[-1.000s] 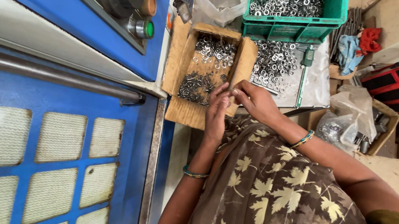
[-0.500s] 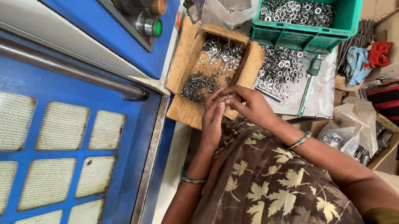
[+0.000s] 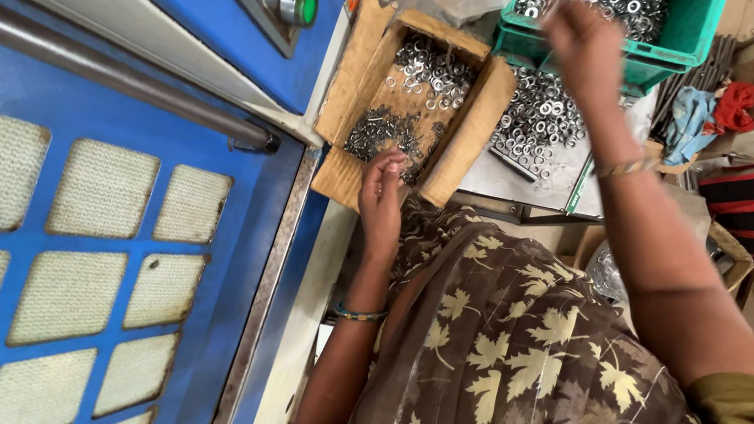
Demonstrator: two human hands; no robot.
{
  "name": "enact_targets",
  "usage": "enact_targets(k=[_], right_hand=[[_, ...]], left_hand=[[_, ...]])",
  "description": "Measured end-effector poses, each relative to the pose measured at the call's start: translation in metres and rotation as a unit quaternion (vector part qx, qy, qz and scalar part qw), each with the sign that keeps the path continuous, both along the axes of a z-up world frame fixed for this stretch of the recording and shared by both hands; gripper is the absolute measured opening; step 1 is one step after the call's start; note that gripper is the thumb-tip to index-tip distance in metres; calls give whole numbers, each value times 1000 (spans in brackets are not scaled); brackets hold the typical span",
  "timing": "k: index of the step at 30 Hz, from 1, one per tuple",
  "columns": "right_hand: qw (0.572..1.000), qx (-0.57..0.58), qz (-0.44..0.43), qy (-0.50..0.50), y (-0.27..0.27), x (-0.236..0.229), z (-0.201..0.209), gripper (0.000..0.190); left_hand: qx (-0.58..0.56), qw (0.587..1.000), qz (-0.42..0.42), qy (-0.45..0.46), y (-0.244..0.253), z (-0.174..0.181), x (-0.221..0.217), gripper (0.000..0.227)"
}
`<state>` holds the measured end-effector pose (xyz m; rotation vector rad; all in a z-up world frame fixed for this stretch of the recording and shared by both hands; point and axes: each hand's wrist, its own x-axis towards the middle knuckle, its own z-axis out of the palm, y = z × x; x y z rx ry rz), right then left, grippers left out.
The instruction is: The person sorts small metal washers and nuts from a cardboard box into a green plastic bin. They open a blue machine door, place a washer into the machine, and close the door. They then use a digital caliper to measure a washer before continuing to sort parts.
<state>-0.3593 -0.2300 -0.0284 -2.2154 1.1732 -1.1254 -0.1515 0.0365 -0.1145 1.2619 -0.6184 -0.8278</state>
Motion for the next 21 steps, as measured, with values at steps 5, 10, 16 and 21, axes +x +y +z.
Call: enact_targets(k=[5,10,16,21], right_hand=[[979,-202,11,38,-25,-8,35,38],[992,6,64,111,9,23,-24,23],[901,108,160,389,88,78,-134,24],[896,-82,225,374,144,87,-174,53]], left_hand=[[-56,998,28,7,0,-30,10,15],[71,977,-8,-201,9,-51,30,23],[237,794,-129,-545,22,-76,46,55],[220,750,-155,-604,30,-91,53,64]])
